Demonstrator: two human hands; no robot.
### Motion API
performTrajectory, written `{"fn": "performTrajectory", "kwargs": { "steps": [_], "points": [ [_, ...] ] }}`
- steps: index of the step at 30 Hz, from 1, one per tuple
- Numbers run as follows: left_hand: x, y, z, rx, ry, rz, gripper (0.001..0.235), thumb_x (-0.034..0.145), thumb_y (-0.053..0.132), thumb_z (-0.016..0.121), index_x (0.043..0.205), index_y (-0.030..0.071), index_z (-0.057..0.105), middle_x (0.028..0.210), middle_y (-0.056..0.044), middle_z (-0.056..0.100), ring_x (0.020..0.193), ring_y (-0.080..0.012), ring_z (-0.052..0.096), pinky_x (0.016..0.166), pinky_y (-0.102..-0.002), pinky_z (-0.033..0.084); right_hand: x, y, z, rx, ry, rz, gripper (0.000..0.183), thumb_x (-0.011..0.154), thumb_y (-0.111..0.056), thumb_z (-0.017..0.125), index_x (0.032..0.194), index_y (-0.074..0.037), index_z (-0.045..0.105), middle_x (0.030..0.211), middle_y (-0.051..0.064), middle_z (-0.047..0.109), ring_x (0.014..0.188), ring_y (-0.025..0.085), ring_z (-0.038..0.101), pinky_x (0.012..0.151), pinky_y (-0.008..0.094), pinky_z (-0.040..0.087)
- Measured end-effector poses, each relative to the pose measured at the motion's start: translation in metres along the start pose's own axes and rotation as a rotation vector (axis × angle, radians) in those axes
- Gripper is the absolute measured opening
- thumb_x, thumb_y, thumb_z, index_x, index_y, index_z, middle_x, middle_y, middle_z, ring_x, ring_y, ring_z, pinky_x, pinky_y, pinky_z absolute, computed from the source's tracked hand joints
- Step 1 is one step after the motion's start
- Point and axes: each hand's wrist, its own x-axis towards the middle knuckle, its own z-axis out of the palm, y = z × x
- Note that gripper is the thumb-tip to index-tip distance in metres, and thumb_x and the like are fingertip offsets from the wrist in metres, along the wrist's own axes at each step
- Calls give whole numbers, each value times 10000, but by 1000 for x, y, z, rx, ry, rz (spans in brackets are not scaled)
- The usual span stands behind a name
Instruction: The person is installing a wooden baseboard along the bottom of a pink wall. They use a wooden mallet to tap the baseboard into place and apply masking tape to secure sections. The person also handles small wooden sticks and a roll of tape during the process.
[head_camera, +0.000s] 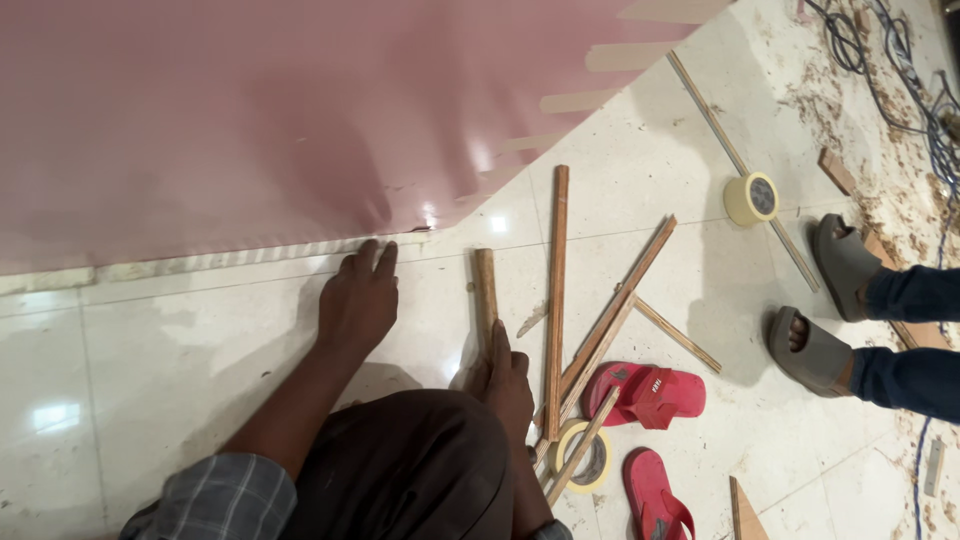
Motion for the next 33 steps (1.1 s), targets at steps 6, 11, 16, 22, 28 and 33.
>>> {"fn": "performTrajectory", "kwargs": {
  "steps": [6, 11, 16, 22, 28, 33],
  "points": [
    [3, 22, 4, -96, 9, -98, 609, 878, 144, 703, 1444, -5, 534, 1417, -197, 406, 1132, -382, 584, 773, -408, 612, 3, 21, 6, -203, 149, -27, 553, 928, -296, 687, 1439, -140, 545, 999, 135, 615, 919, 330, 593, 730, 477, 536],
    [26, 27, 6, -71, -14, 17, 554, 923, 189, 700, 1404, -38, 546, 1326, -164, 499, 1131, -328, 608, 843, -415, 596, 9, 16, 14, -38, 204, -71, 576, 925, -216, 683, 1462, -76, 530, 993, 161, 602, 910, 329, 591, 667, 451, 535],
    [31, 41, 19, -248, -250, 66, 352, 973, 155, 635, 1324, 131, 637, 1241, -100, 600, 1078, -265, 624, 858, -447, 564, 8, 17, 12, 23, 169, -10, 561, 930, -220, 690, 1453, -77, 545, 969, 156, 602, 863, 314, 605, 673, 436, 523],
    [23, 50, 22, -317, -221, 148, 178, 898, 185, 682, 1053, 101, 661, 1121, -59, 624, 1069, -259, 612, 852, -441, 547, 5, 26, 14, 157, 244, 1, 368, 959, -210, 660, 1292, -53, 652, 950, 158, 622, 844, 311, 631, 693, 433, 528],
    [15, 35, 16, -287, -284, 116, 171, 843, 203, 732, 883, 84, 616, 974, -77, 620, 993, -281, 606, 829, -447, 538, 114, 56, 6, 142, 357, -175, 178, 1011, -143, 619, 903, -6, 657, 926, 203, 632, 848, 407, 628, 749, 503, 506],
    [-4, 19, 1, -620, -560, -118, 160, 924, 245, 703, 942, 93, 657, 915, -69, 677, 869, -231, 681, 804, -398, 560, 261, 30, 19, 78, 308, -510, 496, 880, -10, 606, 1376, -13, 588, 1459, 260, 534, 1236, 437, 507, 934, 489, 498]
  ]
}}
